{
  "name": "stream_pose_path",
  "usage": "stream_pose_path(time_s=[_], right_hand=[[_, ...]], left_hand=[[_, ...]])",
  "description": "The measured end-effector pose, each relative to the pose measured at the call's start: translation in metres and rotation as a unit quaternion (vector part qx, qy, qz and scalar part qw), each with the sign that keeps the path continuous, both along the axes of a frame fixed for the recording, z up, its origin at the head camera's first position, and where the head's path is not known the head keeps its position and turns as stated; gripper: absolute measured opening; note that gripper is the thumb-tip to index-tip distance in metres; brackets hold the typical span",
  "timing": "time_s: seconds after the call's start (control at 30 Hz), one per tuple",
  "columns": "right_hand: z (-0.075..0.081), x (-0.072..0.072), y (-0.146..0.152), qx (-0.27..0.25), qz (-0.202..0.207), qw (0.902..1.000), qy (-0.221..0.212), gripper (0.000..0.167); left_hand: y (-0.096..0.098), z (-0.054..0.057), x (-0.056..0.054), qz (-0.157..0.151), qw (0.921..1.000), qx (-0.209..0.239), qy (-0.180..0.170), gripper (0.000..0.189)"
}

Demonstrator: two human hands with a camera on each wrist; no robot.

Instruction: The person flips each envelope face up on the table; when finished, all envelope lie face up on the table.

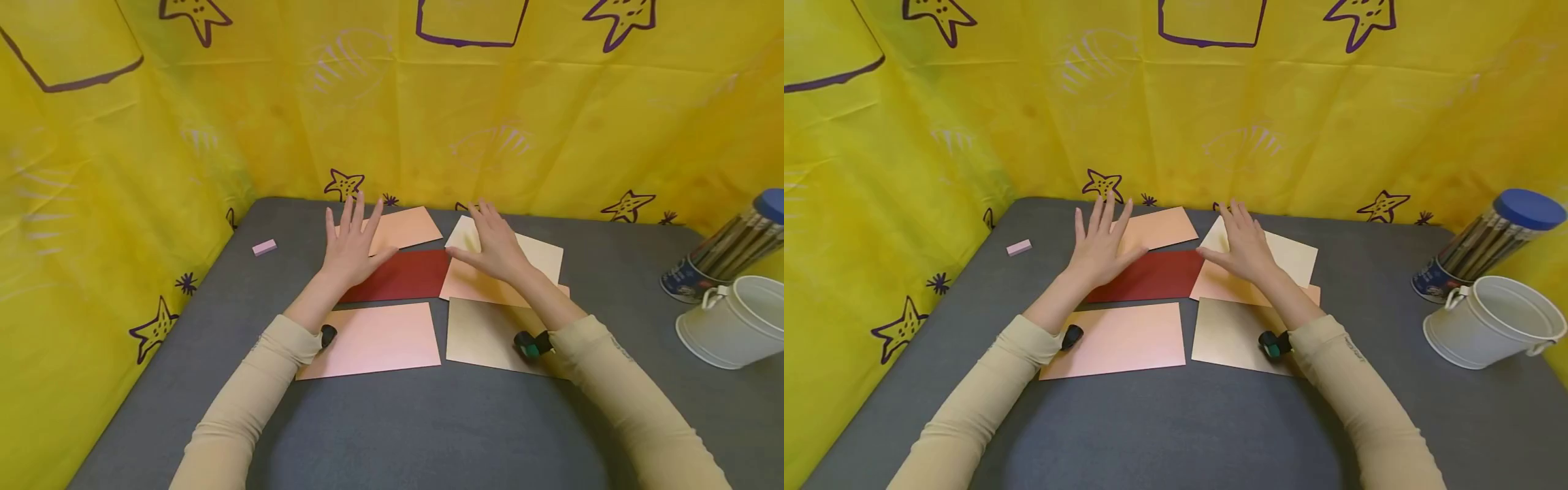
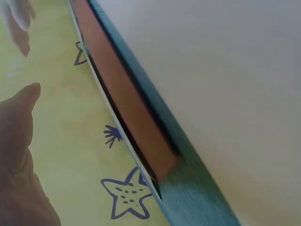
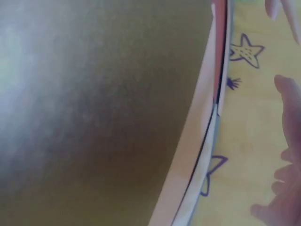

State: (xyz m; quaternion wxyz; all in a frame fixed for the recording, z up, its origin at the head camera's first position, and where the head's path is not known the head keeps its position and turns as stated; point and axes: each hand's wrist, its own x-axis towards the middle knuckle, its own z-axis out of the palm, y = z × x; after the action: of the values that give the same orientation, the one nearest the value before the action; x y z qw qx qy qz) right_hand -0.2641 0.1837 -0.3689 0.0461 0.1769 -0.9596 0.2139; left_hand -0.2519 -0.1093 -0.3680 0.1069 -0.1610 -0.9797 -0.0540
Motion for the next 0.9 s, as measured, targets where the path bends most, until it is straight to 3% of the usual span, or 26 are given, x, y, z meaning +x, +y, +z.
stream_pose_path(time_s=[0.17,0.33,0.63,0.77,0.9], right_hand=[[-0.004,-0.009,-0.006,-0.012,0.039,0.9988,-0.028,0.100],[-0.010,-0.020,-0.012,-0.022,0.061,0.9959,-0.063,0.094],[-0.019,-0.036,-0.025,-0.024,0.092,0.9862,-0.135,0.088],[-0.020,-0.041,-0.030,-0.018,0.090,0.9840,-0.152,0.085],[-0.021,-0.046,-0.034,-0.015,0.090,0.9837,-0.155,0.083]], left_hand=[[-0.015,-0.003,0.000,-0.047,0.9983,-0.028,-0.018,0.093],[-0.033,-0.009,-0.006,-0.081,0.9932,-0.001,-0.083,0.093],[-0.069,-0.016,-0.018,-0.080,0.9699,0.095,-0.210,0.092],[-0.081,-0.017,-0.022,-0.080,0.9611,0.104,-0.243,0.094],[-0.088,-0.020,-0.025,-0.073,0.9571,0.105,-0.260,0.095]])
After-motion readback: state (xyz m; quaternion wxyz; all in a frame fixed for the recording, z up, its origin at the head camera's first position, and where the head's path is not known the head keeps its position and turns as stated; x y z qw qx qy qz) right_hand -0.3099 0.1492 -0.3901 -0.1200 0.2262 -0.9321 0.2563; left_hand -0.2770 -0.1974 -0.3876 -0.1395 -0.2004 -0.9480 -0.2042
